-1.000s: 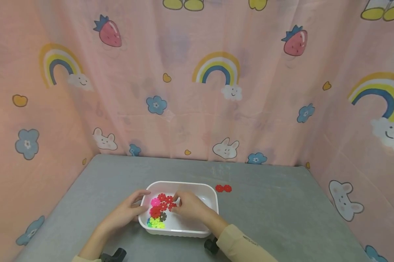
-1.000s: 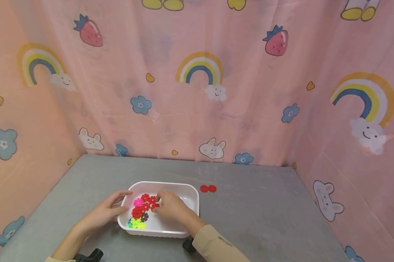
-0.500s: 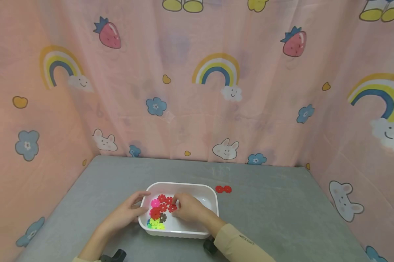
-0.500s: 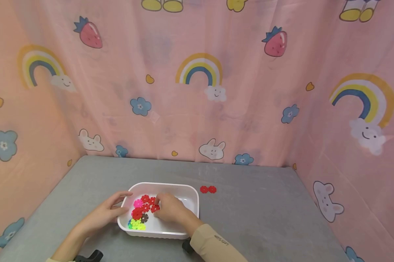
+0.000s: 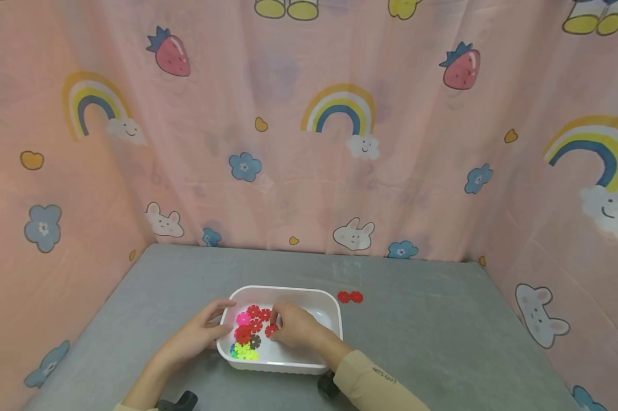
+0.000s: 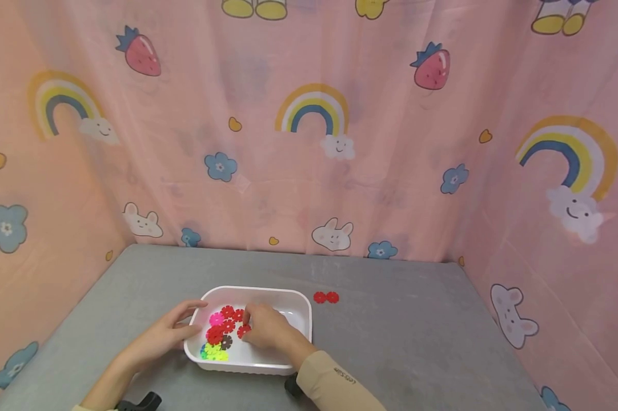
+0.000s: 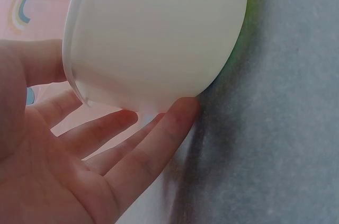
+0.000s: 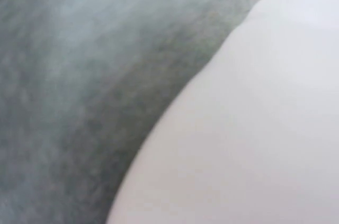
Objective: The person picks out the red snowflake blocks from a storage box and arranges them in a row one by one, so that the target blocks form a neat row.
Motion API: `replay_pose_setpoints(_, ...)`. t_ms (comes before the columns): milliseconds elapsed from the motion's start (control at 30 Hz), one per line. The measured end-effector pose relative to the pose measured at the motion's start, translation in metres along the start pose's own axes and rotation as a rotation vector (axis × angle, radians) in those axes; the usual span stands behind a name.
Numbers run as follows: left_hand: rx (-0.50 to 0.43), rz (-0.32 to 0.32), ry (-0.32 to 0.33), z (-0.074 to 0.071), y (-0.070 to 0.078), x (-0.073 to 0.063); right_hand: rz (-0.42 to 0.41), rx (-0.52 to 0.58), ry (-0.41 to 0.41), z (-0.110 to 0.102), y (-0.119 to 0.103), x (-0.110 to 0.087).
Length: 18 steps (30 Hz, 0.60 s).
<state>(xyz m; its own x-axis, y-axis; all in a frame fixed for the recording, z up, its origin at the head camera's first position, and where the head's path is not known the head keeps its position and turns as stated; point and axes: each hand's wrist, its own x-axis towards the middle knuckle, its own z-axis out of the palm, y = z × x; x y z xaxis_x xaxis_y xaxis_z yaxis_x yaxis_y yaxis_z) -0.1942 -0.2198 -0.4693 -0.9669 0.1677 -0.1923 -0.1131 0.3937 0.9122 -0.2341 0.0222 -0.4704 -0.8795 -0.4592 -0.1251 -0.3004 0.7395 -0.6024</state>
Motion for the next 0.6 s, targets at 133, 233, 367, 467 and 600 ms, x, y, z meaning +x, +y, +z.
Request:
replay_pose_setpoints(133,0.001,-0.004,-0.005,-0.001,0.0,0.0,0.007,-0.008,-0.011,-0.001,0.0,-0.001)
replay_pose_setpoints(233,-0.008,0.002,-0.013,-0.002,0.0,-0.001,0.008,-0.005,-0.015,-0.003,0.0,-0.001)
replay_pose_setpoints(367,-0.019,0.016,-0.02,-0.002,0.001,-0.002,-0.006,0.005,-0.015,-0.004,0.0,-0.003)
replay_pose_setpoints(467,-0.015,0.021,-0.023,-0.002,0.001,-0.003,-0.014,0.016,-0.024,-0.005,0.0,-0.005)
replay_pose_setpoints(600,-0.018,0.017,-0.028,-0.001,0.001,-0.002,-0.023,0.028,-0.039,-0.011,0.001,-0.01)
